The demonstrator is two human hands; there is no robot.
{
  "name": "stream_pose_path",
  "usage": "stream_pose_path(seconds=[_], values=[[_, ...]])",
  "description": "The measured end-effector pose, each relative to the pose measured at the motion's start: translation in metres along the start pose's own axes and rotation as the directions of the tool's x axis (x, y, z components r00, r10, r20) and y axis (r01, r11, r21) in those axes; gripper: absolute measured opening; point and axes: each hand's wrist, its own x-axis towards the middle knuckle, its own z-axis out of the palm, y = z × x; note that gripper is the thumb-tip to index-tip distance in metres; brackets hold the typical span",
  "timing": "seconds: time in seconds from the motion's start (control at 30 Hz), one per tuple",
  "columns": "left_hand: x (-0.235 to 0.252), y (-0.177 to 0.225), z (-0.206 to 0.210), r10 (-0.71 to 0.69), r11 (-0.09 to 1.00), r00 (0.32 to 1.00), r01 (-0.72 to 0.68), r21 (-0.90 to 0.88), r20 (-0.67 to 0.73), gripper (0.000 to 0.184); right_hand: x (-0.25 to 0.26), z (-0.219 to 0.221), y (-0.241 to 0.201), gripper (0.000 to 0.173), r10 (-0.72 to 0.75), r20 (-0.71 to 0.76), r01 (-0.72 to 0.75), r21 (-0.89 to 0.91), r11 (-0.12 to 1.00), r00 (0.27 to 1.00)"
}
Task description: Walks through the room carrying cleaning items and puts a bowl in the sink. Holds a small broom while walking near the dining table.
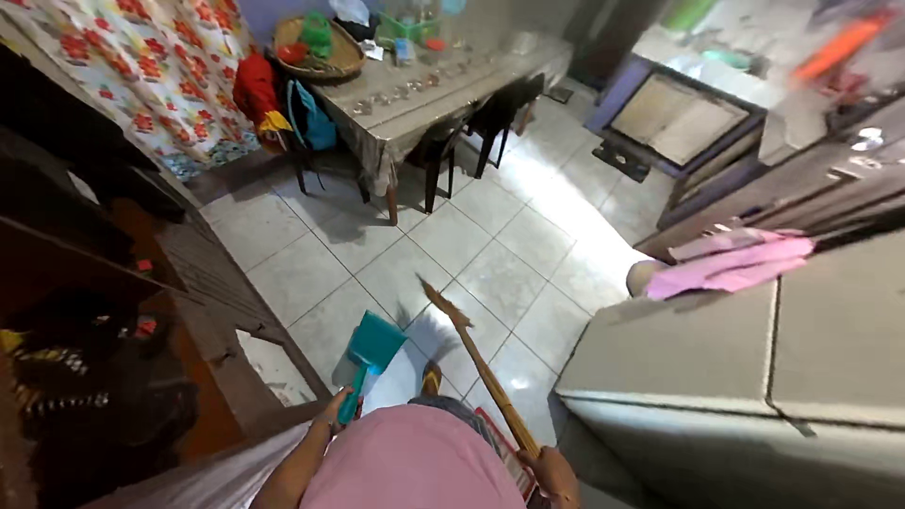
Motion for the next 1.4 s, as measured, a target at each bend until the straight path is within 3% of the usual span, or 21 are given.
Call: stream_pose_path(seconds=[0.13, 0.37, 0.5, 0.63, 0.77, 0.9, 1.0, 1.07, 1.17, 1.27, 1.4], values=[[0.026, 0.032, 0.039, 0.05, 0.983, 0.996, -0.061, -0.175, -0.069, 0.027, 0.063, -0.082, -0.075, 0.059, -0.11, 0.029, 0.113, -0.12, 0.986, 0.993], [0.034, 0.071, 0.048, 0.244, 0.865, 0.943, -0.318, -0.39, -0.228, 0.024, 0.114, -0.169, -0.239, 0.057, -0.218, 0.062, 0.226, -0.328, 0.917, 0.974], [0.04, 0.1, 0.041, 0.229, 0.823, 0.931, -0.34, -0.455, -0.283, 0.025, 0.14, -0.179, -0.309, 0.056, -0.243, 0.101, 0.262, -0.309, 0.914, 0.965], [0.083, 0.143, 0.01, 0.272, 0.815, 0.911, -0.39, -0.429, -0.311, 0.023, 0.174, -0.177, -0.368, 0.055, -0.24, 0.128, 0.267, -0.273, 0.924, 0.962], [0.109, 0.214, -0.026, 0.342, 0.829, 0.886, -0.442, -0.344, -0.313, 0.023, 0.191, -0.177, -0.414, 0.053, -0.18, 0.101, 0.199, -0.219, 0.955, 0.978], [0.122, 0.283, -0.046, 0.323, 0.788, 0.913, -0.405, -0.463, -0.249, 0.029, 0.207, -0.168, -0.448, 0.053, -0.063, 0.047, 0.07, -0.166, 0.984, 0.997], [0.113, 0.336, -0.045, 0.288, 0.701, 0.937, -0.348, -0.623, -0.199, 0.032, 0.194, -0.16, -0.471, 0.048, 0.02, 0.098, -0.028, 0.086, 0.996, 0.995], [0.119, 0.368, -0.048, 0.318, 0.663, 0.937, -0.33, -0.672, -0.146, 0.035, 0.19, -0.157, -0.494, 0.038, 0.028, 0.273, -0.144, 0.413, 0.899, 0.962], [0.139, 0.406, -0.055, 0.34, 0.673, 0.932, -0.334, -0.66, -0.125, 0.042, 0.212, -0.147, -0.531, 0.046, -0.158, 0.531, -0.358, 0.734, 0.577, 0.833], [0.154, 0.453, -0.067, 0.334, 0.661, 0.931, -0.345, -0.667, -0.15, 0.042, 0.234, -0.139, -0.607, 0.048, -0.269, 0.481, -0.402, 0.865, 0.299, 0.834], [0.179, 0.523, -0.084, 0.288, 0.541, 0.943, -0.305, -0.784, -0.169, 0.038, 0.258, -0.133, -0.712, 0.04, -0.19, 0.392, -0.385, 0.92, 0.074, 0.9]])
